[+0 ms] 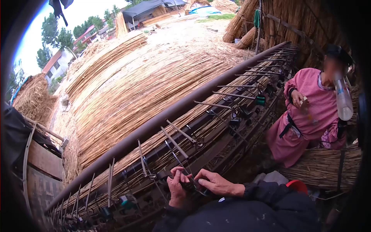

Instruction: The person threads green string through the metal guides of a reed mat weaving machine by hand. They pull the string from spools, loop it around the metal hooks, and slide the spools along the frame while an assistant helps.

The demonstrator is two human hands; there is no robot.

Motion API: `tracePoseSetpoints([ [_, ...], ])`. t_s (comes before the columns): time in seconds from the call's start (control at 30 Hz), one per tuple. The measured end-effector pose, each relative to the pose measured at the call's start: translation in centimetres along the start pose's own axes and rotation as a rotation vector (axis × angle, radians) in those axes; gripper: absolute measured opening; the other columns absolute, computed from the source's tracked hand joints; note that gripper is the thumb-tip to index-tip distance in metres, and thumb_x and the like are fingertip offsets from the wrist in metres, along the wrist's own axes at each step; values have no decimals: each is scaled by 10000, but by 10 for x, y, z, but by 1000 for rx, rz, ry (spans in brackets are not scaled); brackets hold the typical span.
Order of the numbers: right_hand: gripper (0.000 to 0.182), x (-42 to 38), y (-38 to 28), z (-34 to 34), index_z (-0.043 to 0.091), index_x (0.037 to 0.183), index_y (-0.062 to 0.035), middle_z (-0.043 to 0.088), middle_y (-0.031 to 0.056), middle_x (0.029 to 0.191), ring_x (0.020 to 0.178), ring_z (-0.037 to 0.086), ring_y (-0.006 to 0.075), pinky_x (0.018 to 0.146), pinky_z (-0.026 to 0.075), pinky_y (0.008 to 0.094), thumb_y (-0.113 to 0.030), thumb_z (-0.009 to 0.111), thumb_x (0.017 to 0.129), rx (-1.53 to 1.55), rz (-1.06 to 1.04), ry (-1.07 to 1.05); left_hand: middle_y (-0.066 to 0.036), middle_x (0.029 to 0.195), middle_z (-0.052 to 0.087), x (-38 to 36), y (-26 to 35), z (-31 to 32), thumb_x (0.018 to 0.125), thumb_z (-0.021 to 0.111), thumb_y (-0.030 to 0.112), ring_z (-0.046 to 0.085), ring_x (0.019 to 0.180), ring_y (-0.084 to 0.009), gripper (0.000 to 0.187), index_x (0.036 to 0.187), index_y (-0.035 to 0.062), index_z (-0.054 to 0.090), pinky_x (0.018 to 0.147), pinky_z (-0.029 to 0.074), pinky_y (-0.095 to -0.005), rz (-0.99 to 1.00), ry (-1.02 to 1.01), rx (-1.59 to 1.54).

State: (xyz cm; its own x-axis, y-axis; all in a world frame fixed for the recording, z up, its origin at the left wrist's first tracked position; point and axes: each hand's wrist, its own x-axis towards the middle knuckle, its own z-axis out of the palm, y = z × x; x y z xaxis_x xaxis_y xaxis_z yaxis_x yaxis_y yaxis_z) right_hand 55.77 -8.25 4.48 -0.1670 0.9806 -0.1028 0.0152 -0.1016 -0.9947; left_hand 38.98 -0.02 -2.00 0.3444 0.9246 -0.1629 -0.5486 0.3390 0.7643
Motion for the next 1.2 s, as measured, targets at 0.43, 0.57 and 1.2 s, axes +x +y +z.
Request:
tracePoseSetpoints([
  [0.43, 127, -25, 4, -27, 502, 1016, 7, 624, 72, 890, 818, 618, 107, 766, 513, 254, -94, 522, 940, 227, 171, 168, -56, 955, 638, -31, -34, 25, 987, 489, 204, 611, 878, -136, 221, 1069, 26, 589, 827, 502, -272, -465, -161, 11],
  [0.57, 120, -42, 20, -34, 529, 967, 5, 630, 64, 852, 800, 618, 110, 747, 508, 256, -109, 541, 933, 182, 172, 262, -71, 1018, 635, -37, -47, 34, 990, 470, 205, 611, 926, -145, 259, 1096, 2, 594, 846, 504, -291, -503, -168, 55],
  [1.2, 153, -117, -49, 1, 526, 973, -10, 614, 173, 801, 723, 640, 304, 641, 501, 380, -144, 546, 902, -441, -14, 254, -92, 1371, 448, -93, 46, 89, 911, 596, 160, 410, 1277, -166, 597, 1423, -8, 340, 1079, 315, -329, -575, -777, 482],
])
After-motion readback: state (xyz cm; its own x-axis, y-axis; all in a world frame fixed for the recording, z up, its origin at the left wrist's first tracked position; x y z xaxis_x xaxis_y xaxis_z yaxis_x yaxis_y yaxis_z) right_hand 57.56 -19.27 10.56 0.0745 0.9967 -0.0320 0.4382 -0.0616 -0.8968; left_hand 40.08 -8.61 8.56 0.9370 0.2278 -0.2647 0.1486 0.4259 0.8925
